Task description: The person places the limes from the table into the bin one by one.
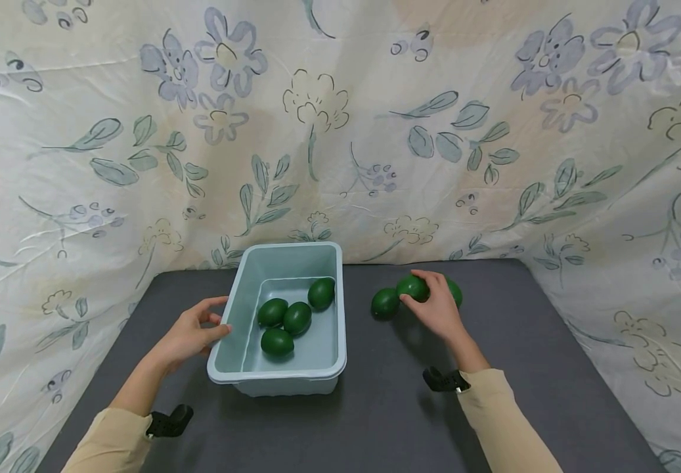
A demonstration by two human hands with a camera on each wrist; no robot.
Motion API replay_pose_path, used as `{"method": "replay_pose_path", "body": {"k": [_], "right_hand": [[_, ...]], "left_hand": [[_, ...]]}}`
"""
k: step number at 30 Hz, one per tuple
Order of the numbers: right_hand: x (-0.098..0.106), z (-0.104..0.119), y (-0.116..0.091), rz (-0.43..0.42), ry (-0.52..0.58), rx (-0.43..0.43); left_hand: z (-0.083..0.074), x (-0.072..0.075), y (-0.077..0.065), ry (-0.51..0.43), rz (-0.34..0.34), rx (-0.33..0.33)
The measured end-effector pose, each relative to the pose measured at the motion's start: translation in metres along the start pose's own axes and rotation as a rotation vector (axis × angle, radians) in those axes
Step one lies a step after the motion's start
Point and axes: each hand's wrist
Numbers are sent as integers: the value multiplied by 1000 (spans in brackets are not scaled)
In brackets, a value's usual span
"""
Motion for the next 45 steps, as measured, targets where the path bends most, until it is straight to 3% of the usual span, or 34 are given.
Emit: {"method": "replay_pose_path", "body": {"k": [25,45], "right_hand": [[-6,42,19,92,30,61],[-31,92,31,175,92,163]], "left_hand": [[-2,-1,-2,16,-8,6],[-2,-1,-2,20,-6,8]]}}
Point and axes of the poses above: each hand's wrist, its own y-axis towards the middle knuckle, its own x-axis out of the back of the hand, z = x × y, and after that the axes turned 11 degrees about y, right-handed
